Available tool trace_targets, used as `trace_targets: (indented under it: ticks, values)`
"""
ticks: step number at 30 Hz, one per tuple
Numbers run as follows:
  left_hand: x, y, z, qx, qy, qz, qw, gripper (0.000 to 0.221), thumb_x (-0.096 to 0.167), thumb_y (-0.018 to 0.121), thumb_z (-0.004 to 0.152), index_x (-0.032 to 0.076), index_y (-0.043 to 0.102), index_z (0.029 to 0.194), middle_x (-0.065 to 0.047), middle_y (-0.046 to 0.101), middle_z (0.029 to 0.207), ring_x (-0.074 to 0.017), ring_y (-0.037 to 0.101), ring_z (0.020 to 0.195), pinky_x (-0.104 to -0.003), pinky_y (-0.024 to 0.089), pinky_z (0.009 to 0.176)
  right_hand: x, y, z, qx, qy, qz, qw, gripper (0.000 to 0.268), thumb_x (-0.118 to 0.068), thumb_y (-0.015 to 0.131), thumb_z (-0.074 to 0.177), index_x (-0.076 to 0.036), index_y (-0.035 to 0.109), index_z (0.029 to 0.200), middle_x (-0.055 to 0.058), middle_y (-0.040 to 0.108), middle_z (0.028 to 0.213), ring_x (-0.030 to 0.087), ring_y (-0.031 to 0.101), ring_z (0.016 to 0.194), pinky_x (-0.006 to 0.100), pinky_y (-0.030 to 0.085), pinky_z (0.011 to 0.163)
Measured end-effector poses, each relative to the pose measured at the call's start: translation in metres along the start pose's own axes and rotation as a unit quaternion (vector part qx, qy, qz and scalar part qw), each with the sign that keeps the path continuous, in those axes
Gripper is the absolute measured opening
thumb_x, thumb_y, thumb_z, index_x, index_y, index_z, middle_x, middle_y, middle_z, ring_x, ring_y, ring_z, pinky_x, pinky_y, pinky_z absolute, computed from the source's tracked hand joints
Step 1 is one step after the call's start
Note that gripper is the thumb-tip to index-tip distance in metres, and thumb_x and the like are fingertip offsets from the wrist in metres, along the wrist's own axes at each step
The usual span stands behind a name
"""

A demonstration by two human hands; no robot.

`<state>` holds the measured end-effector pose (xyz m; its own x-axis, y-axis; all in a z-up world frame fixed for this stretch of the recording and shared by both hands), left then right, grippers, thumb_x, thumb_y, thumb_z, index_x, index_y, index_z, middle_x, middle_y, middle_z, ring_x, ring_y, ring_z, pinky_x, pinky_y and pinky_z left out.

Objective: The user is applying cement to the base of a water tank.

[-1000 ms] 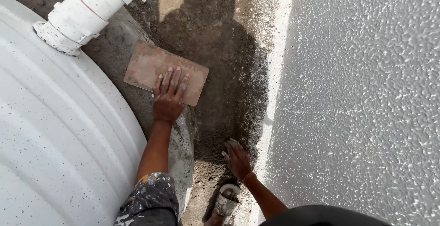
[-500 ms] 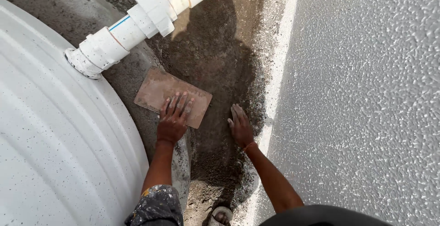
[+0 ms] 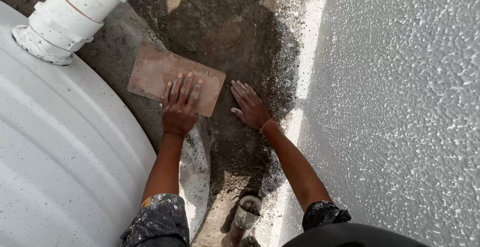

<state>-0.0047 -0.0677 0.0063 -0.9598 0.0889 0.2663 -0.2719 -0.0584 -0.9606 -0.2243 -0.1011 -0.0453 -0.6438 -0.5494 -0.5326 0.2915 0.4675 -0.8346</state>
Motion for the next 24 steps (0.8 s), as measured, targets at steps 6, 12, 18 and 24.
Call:
trace_targets:
  ticks: [6,12,18,24]
  values:
    - [-0.003,-0.006,0.000,0.020,0.000,-0.055,0.998,0.057,0.004,0.060,0.100,0.017,0.054,0.156,-0.009,0.042,0.166,-0.0318,0.037,0.154,-0.055,0.030,0.126,-0.081,0.082,-0.146,-0.011,-0.059,0.119,0.991,0.053,-0.041,0.052,0.107,-0.004,0.052,0.145,0.016,0.052,0.152,0.032,0.048,0.143,0.048,0.042,0.119]
    - [-0.006,-0.005,0.000,0.053,0.009,-0.042,0.998,0.058,0.002,0.060,0.104,0.020,0.053,0.158,-0.007,0.041,0.168,-0.0309,0.037,0.156,-0.055,0.029,0.129,-0.051,0.030,-0.018,0.136,0.015,-0.006,0.991,0.047,-0.010,0.055,0.107,-0.005,0.049,0.153,0.013,0.043,0.161,0.032,0.040,0.151,0.051,0.037,0.126]
    - [0.013,-0.023,-0.015,0.128,0.067,-0.036,0.989,0.059,0.001,0.062,0.104,0.021,0.052,0.159,-0.009,0.041,0.168,-0.0366,0.037,0.155,-0.057,0.031,0.127,-0.144,0.142,-0.165,0.110,-0.009,0.018,0.994,0.059,0.012,0.053,0.090,0.000,0.053,0.148,0.015,0.044,0.160,0.034,0.039,0.151,0.048,0.040,0.127]
    - [0.086,-0.028,-0.164,0.114,0.006,-0.018,0.993,0.055,0.002,0.052,0.108,0.028,0.055,0.156,-0.006,0.047,0.163,-0.0370,0.042,0.153,-0.055,0.034,0.129,-0.212,0.228,-0.336,-0.046,-0.067,-0.043,0.996,0.044,-0.007,0.068,0.093,-0.002,0.060,0.136,0.017,0.049,0.155,0.035,0.044,0.145,0.048,0.034,0.122]
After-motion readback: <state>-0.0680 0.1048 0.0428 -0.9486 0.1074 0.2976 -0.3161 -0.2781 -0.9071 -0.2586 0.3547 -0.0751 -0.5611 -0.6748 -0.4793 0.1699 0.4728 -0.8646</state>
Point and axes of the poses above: each hand's wrist, its own z-axis towards the middle knuckle, its own y-axis out of the palm, x = y × z, the point moved 7 cm from there along z, towards the middle knuckle
